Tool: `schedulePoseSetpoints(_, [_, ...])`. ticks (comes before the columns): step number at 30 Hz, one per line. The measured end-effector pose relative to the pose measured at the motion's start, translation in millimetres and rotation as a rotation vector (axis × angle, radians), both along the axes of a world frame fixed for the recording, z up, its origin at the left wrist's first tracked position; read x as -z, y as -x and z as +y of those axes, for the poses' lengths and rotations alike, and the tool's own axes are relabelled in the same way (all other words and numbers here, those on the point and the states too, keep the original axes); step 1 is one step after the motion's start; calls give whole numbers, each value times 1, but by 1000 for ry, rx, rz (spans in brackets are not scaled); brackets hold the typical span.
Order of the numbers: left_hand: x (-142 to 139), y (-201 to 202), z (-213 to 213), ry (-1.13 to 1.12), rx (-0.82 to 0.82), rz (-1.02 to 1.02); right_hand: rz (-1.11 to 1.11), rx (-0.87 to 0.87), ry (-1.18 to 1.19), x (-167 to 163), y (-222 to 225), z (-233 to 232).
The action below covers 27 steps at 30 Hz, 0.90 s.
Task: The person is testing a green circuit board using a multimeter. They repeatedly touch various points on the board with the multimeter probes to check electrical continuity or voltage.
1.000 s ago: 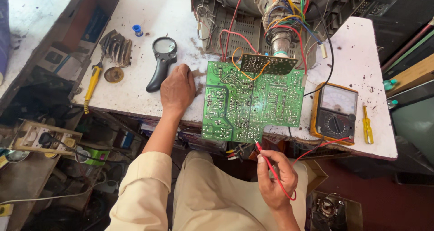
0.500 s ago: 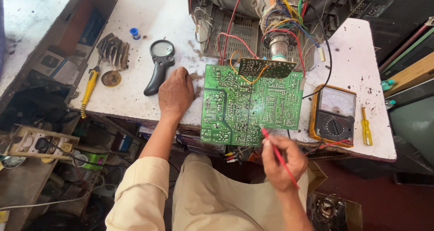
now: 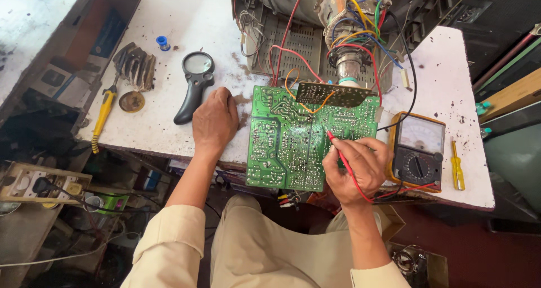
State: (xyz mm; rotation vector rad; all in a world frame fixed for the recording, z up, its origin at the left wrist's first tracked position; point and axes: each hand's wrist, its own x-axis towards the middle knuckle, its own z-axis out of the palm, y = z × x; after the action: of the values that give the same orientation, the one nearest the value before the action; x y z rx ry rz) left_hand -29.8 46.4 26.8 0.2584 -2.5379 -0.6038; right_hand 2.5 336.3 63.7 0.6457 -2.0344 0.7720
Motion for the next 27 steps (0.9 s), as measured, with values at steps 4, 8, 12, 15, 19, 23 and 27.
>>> schedulePoseSetpoints(4, [-1, 0, -1, 3, 2, -4, 47, 45, -34, 5, 9, -4])
schedulePoseSetpoints(8, [-1, 0, -1, 0, 7, -2, 64, 61, -18, 9, 12, -7])
schedulePoseSetpoints(12, [-1, 0, -2, 2, 4, -5, 37, 63, -18, 10, 13, -7])
schedulePoseSetpoints(15, [-1, 0, -1, 4, 6, 7, 18, 62, -20, 9, 13, -8])
schedulePoseSetpoints(19, [0, 0, -1, -1, 7, 20, 19, 69, -25, 6, 13, -9])
schedulePoseSetpoints(23, [-1, 0, -1, -4, 5, 23, 34, 73, -29, 4, 13, -9])
schedulePoseSetpoints(27, [-1, -1, 0, -3, 0, 34, 33, 59, -7, 4, 14, -10])
